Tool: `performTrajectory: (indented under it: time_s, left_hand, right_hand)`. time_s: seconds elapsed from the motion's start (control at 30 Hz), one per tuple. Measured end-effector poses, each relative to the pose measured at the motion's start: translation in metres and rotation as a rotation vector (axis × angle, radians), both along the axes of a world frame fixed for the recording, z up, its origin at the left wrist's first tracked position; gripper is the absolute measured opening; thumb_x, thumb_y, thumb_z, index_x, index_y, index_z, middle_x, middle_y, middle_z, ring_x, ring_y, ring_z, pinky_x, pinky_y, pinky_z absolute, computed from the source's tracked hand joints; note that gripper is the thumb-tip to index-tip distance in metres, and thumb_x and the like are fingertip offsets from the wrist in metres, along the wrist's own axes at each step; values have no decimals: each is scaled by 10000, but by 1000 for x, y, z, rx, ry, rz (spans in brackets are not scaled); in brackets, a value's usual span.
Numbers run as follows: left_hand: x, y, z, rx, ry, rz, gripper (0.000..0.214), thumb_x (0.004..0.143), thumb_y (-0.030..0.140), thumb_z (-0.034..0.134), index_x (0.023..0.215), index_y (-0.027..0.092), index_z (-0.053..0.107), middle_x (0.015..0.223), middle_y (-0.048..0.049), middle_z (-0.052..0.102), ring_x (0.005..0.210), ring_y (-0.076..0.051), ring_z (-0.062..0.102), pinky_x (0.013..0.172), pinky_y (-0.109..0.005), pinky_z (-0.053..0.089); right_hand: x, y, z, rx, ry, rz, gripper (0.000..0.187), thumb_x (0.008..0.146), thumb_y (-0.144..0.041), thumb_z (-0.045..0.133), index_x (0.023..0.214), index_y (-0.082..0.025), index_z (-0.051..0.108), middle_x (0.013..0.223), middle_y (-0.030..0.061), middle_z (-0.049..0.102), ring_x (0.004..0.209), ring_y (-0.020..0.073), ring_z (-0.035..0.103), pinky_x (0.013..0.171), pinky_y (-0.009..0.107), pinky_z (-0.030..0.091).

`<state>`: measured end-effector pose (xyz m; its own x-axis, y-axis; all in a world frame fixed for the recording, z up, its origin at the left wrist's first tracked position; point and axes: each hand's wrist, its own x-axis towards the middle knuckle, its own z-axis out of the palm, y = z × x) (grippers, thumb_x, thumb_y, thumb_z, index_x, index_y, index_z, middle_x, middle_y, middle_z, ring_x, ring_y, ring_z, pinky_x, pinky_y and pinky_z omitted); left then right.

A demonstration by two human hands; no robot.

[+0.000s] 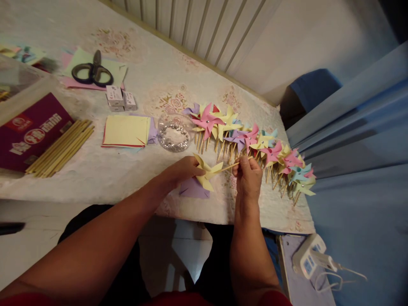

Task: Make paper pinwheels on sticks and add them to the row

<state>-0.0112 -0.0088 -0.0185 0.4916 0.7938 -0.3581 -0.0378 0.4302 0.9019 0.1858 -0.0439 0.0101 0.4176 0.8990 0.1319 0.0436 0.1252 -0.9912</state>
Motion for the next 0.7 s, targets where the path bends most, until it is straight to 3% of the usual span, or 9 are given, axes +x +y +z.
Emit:
performTrajectory:
  time_s: [0.13, 0.43, 0.7]
  left_hand:
    - [1, 0, -1, -4, -33, -11, 59, 599, 95, 661, 639, 139, 665, 611, -12, 617, 503, -96, 464, 506, -218, 288]
    - [-3, 1, -1, 0, -23, 4, 64, 611, 139, 657, 665, 134, 624, 619, 4, 578, 516, -81, 447, 507, -216, 287]
    - [-4, 3, -1, -21, -64, -3, 144, 637, 210, 704, 730, 140, 619, 667, -3, 599, 577, -96, 492, 561, -224, 368]
  right_hand:
    - [2, -1, 2, 19, -2, 6, 332, 789, -482, 730, 703, -202, 576, 555, -65, 551, 441, 76, 447, 433, 222, 309]
    - [20, 1, 14, 190, 83, -197, 395, 723, -526, 764, 684, -194, 553, 521, -77, 518, 414, 59, 424, 403, 196, 298]
    - [26, 2, 5, 150, 118, -147, 378, 705, -505, 781, 675, -185, 582, 507, -67, 541, 406, 61, 431, 399, 191, 302]
